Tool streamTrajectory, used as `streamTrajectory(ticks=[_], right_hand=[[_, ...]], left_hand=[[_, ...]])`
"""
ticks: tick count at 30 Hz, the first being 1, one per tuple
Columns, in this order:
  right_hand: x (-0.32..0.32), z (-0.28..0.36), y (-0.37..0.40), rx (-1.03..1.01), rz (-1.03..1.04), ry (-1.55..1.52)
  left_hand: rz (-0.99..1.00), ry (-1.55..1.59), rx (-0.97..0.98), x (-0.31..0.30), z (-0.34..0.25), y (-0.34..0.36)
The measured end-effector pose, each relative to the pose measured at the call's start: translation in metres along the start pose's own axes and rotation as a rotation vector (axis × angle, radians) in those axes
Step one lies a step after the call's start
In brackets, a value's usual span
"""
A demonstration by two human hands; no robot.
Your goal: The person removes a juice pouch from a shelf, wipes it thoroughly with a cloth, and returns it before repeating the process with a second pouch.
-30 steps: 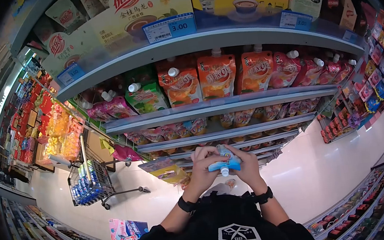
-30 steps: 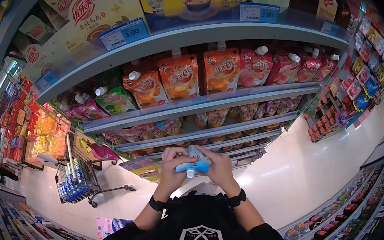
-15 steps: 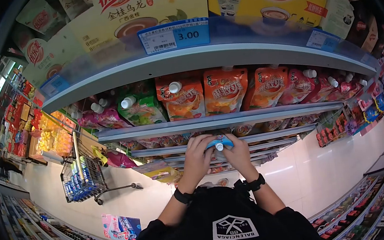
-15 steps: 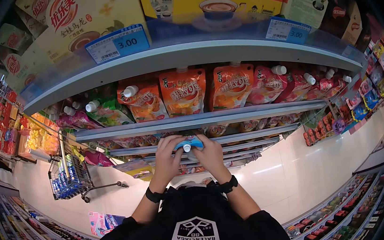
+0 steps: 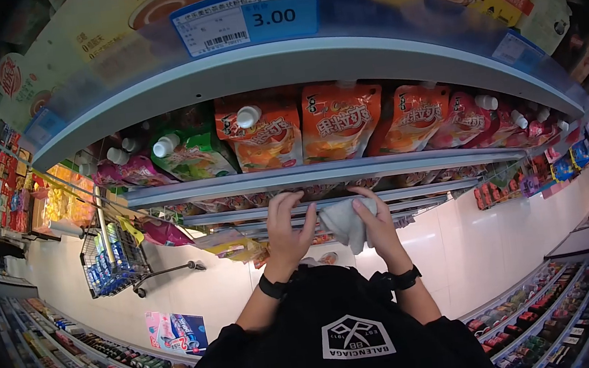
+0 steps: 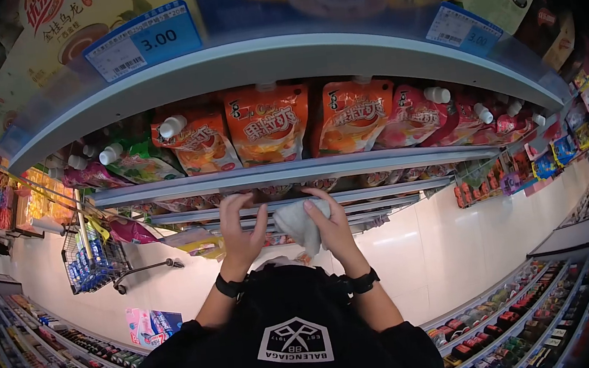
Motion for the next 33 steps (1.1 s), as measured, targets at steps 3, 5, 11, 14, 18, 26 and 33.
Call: streamTrajectory(ticks=[3,5,11,14,18,26,33], right_hand=[[-0.001,0.006,0.002,0.113,-0.037,-0.247],[-0.002,0.006,0.004,0.150,-0.066,-0.405],[0.000,0.010,0.008,0.050,-0.126,-0.563],[0.007,0.014,0.011,-0.044,0.121,-0.428],[0.007,0.012,0.013,-0.218,0.351,-0.158],[0.003,0.006,0.016,-0.212,0.253,-0.305],[-0.019,0.002,0.016,-0.306,-0.150,-0.364]], left_hand=[[0.242,0.119,-0.050,0.000,-0.003,0.006],[0.381,0.209,-0.128,0.003,-0.007,0.011],[0.682,0.165,-0.272,0.007,0.005,0.017],[0.639,0.278,-0.398,0.014,-0.006,0.021],[0.447,0.428,-0.426,0.023,-0.004,0.023],[0.286,0.307,-0.301,0.023,-0.002,0.025],[0.490,0.350,-0.540,0.023,0.014,0.039]])
Point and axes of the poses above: each hand's wrist, its own y-axis away from the middle knuckle, its own x-axis out of the palm, z = x × y, the point moved 2 cm from there along -y, towards the middle knuckle, and after that the axes turned 14 degrees about -x, right-handed, at the moved point
